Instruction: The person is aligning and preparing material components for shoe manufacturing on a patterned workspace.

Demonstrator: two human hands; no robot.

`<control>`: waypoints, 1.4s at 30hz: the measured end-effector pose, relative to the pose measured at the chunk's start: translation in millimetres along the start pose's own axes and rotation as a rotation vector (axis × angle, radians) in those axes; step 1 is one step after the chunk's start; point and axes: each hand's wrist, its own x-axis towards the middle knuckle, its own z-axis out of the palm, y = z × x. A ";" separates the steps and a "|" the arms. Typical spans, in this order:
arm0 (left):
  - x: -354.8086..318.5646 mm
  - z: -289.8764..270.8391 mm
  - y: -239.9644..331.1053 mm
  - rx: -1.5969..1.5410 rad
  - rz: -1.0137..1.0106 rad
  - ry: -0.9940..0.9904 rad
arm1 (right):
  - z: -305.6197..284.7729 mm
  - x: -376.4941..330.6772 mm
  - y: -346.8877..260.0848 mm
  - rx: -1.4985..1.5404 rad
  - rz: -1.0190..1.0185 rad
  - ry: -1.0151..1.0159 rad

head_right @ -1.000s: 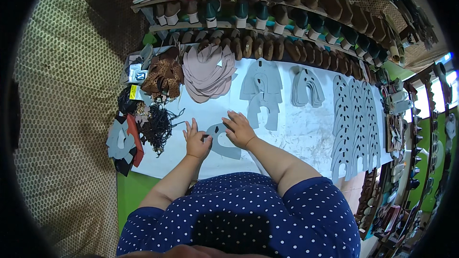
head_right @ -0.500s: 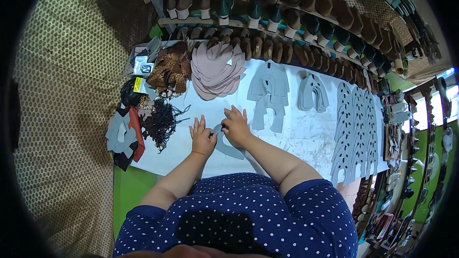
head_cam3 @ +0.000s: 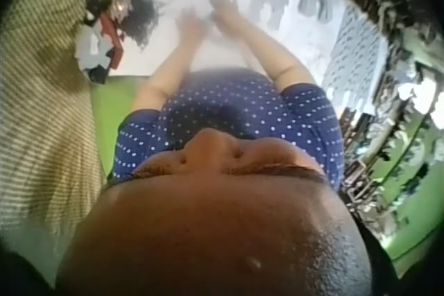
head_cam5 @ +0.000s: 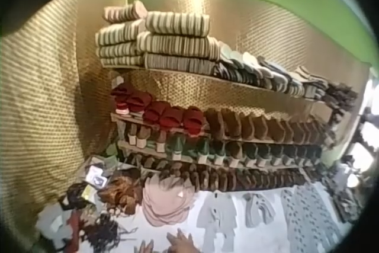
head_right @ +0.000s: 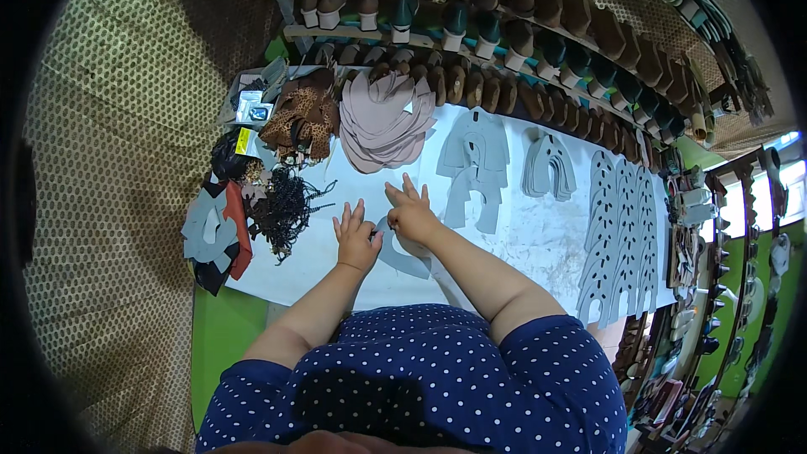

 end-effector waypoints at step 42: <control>32.4 -19.0 40.2 -0.081 -0.341 -0.262 | 8.9 -41.9 33.2 -0.239 -0.341 -0.044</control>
